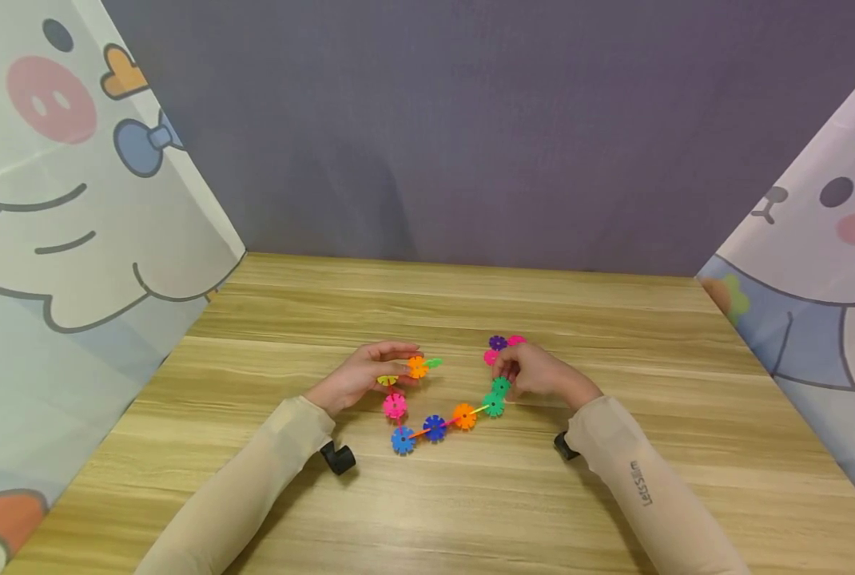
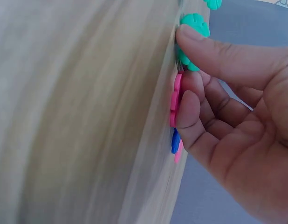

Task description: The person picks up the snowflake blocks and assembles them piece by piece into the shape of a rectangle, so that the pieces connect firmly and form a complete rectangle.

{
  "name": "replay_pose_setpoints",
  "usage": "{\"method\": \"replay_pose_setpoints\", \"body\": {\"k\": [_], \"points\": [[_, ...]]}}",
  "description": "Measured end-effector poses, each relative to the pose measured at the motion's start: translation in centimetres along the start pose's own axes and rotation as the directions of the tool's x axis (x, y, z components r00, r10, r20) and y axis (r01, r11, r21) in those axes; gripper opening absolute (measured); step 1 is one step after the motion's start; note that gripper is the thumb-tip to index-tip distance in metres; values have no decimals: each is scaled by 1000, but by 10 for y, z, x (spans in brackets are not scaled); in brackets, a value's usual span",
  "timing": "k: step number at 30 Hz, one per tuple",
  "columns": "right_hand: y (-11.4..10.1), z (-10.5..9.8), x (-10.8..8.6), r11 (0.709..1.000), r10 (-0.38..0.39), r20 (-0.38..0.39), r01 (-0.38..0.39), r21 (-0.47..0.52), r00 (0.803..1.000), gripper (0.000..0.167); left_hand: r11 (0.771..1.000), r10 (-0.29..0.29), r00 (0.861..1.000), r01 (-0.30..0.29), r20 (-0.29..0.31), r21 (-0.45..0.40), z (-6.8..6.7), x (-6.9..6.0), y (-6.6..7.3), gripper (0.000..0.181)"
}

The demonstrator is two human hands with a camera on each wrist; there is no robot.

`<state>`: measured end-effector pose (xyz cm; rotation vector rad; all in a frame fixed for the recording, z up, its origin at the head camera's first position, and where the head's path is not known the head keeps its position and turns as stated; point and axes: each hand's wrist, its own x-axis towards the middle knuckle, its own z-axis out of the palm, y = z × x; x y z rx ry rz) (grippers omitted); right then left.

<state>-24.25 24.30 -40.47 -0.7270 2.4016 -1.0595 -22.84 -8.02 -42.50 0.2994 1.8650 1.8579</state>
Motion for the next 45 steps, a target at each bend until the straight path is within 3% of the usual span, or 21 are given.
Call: {"method": "replay_pose_setpoints", "body": {"k": [12,16,21,25,34,45], "points": [[-1,1,-4,1000,-15,-99,15,0,995,12,1000,6,1000,-6,-2,-7,1,1,0,47],[-3,2,-3,997,11,-167,1,72,986,6,1000,9,1000,-10,-7,-5,2,1,0,47],[-5,5,-2,983,84,-237,-41,180,968,14,1000,15,1000,-15,-11,-5,3,3,0,46],[-7,9,1,966,95,-270,-23,259,958,17,1000,15,1000,-15,-19,-3,3,3,0,45],[-11,22,10,893,96,-276,40,449,956,21,1000,25,1000,-25,-16,-4,5,5,1,43],[-13,31,15,796,97,-247,74,601,964,14,1000,30,1000,-30,-7,-2,8,4,3,42]]}}
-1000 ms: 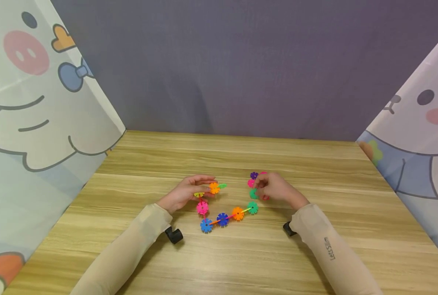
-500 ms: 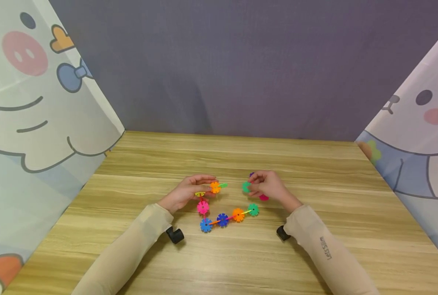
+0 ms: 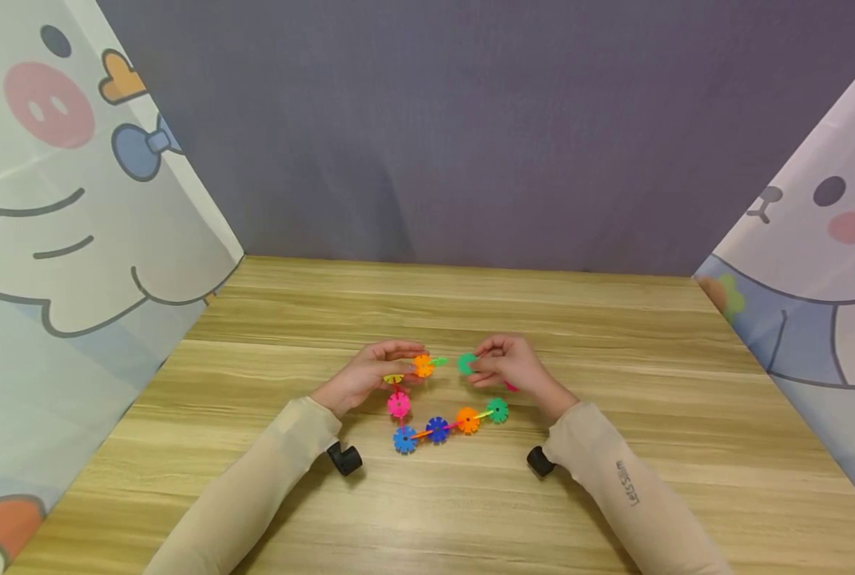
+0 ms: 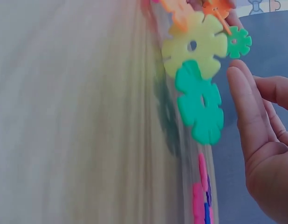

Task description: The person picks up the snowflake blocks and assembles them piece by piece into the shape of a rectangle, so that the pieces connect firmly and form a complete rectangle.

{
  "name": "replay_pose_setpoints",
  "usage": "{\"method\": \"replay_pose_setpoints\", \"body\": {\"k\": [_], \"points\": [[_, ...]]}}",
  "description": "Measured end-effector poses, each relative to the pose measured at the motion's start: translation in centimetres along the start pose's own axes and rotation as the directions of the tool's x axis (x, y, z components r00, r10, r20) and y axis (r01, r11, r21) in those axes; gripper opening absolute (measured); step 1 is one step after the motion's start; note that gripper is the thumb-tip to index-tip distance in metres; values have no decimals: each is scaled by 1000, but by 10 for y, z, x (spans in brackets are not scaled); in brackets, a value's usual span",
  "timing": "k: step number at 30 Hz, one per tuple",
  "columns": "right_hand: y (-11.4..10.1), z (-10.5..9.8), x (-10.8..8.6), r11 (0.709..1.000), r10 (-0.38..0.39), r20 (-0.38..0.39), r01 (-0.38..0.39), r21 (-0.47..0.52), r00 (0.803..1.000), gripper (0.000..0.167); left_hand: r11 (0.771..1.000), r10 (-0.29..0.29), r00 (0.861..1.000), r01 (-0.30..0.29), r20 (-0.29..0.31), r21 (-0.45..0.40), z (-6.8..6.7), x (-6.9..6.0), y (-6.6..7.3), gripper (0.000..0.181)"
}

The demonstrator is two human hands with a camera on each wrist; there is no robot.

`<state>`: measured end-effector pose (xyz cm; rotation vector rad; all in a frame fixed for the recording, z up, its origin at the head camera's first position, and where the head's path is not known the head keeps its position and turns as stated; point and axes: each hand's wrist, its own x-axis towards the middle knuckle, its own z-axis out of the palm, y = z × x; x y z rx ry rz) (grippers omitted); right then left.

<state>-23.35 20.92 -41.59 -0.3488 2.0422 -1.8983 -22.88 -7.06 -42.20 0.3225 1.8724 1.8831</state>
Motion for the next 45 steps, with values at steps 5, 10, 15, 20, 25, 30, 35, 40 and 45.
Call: {"method": "replay_pose_setpoints", "body": {"k": [5,10,15,20,25,30,35,40,45], "points": [[1,4,1,998,26,-1,-26,56,1000,14,1000,0,1000,0,0,2,1,0,-1,43],[1,7,1,993,42,-4,-42,109,999,16,1000,4,1000,-4,2,7,2,1,-1,44],[-3,9,2,982,55,-14,-52,183,998,14,1000,4,1000,-4,11,3,2,2,-1,45],[-4,10,2,976,59,-20,-53,210,998,12,1000,10,1000,-11,17,10,2,3,-2,44],[-4,10,2,977,59,-8,-56,206,998,12,1000,12,1000,-12,20,9,2,3,-2,44],[-3,9,1,980,52,3,-52,191,999,13,1000,16,999,-16,31,-11,2,4,-4,45],[-3,8,1,980,54,7,-54,190,999,13,1000,16,999,-15,29,-20,3,4,-4,44],[-1,9,3,979,52,6,-52,196,999,12,1000,16,1000,-16,23,-2,4,4,-3,43],[2,12,4,984,40,-2,-39,175,999,13,1000,12,1000,-12,10,-8,6,4,-2,43]]}}
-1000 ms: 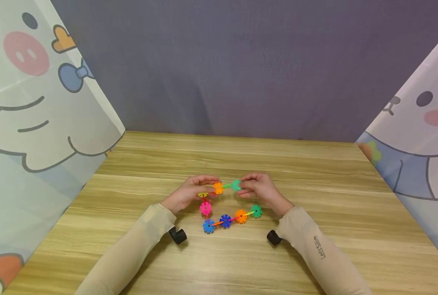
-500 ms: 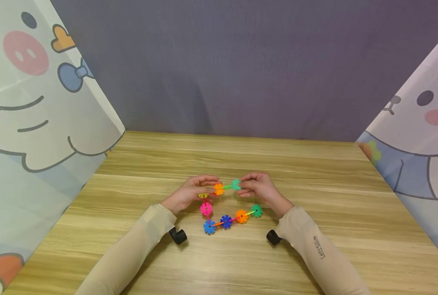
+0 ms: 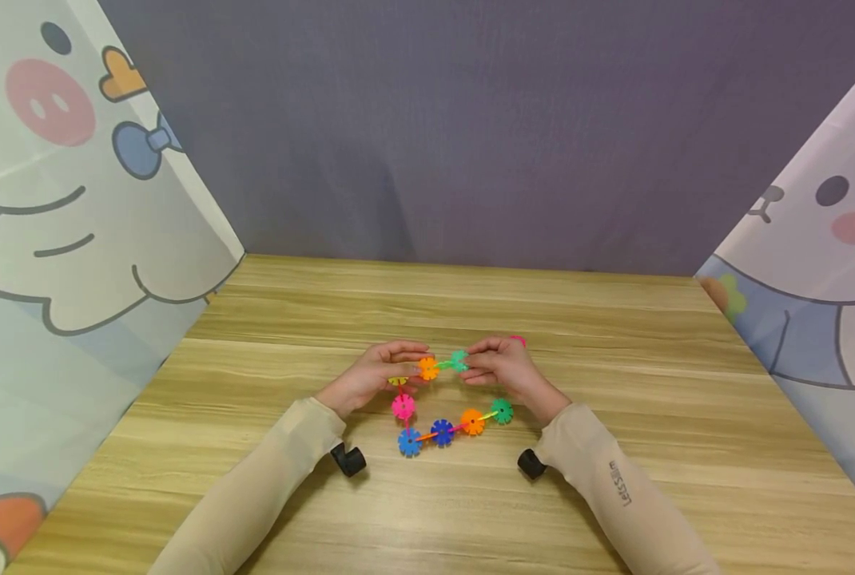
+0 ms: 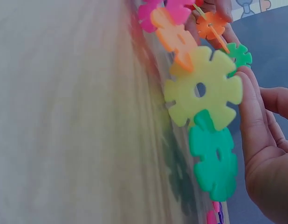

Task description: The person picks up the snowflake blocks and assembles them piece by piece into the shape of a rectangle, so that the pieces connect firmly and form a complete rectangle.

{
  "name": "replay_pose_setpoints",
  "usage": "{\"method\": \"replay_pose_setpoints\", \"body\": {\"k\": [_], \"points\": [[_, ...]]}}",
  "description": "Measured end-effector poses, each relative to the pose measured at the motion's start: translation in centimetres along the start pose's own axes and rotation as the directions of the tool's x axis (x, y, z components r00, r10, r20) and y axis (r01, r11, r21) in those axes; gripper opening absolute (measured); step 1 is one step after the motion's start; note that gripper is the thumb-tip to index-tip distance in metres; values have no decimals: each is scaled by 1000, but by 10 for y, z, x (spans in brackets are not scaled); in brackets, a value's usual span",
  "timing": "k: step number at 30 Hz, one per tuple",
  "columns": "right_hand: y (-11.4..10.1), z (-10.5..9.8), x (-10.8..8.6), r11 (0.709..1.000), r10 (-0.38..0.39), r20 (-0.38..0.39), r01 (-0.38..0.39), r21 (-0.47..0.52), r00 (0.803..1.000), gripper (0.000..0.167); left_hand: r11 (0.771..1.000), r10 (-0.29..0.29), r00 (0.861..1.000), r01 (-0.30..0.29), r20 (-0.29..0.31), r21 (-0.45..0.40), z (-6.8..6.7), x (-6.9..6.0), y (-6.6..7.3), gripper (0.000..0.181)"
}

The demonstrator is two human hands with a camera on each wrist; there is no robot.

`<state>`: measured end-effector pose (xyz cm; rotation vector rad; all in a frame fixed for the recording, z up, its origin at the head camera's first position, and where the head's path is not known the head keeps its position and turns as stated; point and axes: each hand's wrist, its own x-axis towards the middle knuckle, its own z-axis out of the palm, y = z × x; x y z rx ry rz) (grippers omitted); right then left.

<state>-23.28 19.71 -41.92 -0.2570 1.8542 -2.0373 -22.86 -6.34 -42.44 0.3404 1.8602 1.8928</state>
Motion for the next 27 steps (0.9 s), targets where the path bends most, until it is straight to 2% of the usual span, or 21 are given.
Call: {"method": "replay_pose_setpoints", "body": {"k": [6,12,20,27], "points": [[0,2,0,1000,-23,-30,23,-21,999,15,999,-12,1000,11,-19,-53,3,2,-1,42],[-4,5,-2,999,-26,-20,25,-40,999,18,1000,-19,999,19,-37,-11,3,5,-1,45],[-5,8,-1,994,-35,19,37,-98,999,20,997,-61,998,60,12,55,1,10,2,44],[-5,13,1,995,-30,27,32,-99,999,18,988,-70,997,65,28,138,2,11,7,41]]}}
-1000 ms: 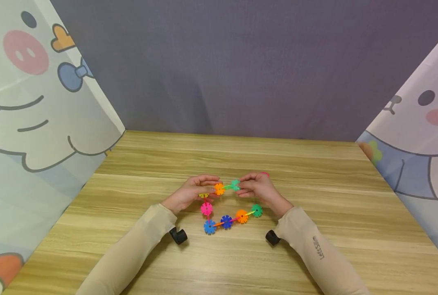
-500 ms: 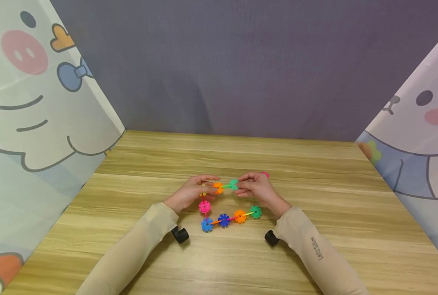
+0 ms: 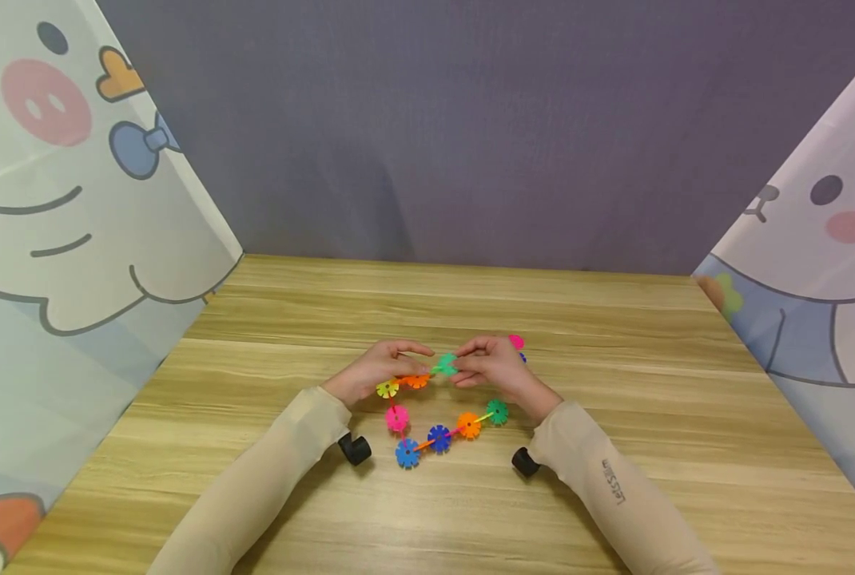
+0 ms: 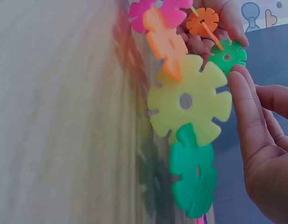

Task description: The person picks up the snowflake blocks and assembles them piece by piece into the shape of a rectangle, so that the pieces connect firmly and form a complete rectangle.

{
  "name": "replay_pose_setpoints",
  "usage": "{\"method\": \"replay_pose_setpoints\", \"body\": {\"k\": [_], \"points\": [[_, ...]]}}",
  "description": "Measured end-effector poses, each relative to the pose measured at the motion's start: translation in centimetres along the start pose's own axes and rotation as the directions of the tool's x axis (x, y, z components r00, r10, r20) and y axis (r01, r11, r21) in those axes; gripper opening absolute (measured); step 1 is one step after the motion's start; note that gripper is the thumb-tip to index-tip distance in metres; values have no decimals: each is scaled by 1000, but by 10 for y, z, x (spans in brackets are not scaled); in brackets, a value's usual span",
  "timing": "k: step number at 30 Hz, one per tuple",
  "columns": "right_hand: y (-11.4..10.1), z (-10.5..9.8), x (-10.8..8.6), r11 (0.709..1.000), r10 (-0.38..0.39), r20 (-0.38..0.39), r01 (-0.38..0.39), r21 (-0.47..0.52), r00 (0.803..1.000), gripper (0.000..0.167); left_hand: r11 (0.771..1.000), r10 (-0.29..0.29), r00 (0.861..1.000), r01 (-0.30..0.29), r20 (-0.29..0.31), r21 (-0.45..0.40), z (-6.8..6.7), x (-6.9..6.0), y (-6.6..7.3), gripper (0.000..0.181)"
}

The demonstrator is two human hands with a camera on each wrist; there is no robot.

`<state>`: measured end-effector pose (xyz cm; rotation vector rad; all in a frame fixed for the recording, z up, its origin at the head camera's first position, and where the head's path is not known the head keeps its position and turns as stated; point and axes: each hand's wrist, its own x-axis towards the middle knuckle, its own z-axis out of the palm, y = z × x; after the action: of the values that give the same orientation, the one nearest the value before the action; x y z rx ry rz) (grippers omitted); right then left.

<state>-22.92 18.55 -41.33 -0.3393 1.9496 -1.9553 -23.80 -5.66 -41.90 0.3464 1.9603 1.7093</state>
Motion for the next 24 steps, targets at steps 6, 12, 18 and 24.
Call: {"method": "replay_pose_setpoints", "body": {"k": [6,12,18,24], "points": [[-3,2,-1,1000,-1,4,1,0,1000,17,1000,-6,1000,7,9,-20,0,2,0,40],[-7,3,-1,1000,-2,4,2,-3,1000,13,999,-2,1000,2,-8,-39,2,3,1,39],[-8,2,0,1000,12,18,-12,9,1000,14,1000,-6,1000,6,-9,-14,2,4,0,40],[-5,0,1,998,29,43,-32,49,999,13,1000,6,1000,-6,-7,-2,4,6,-3,41]]}}
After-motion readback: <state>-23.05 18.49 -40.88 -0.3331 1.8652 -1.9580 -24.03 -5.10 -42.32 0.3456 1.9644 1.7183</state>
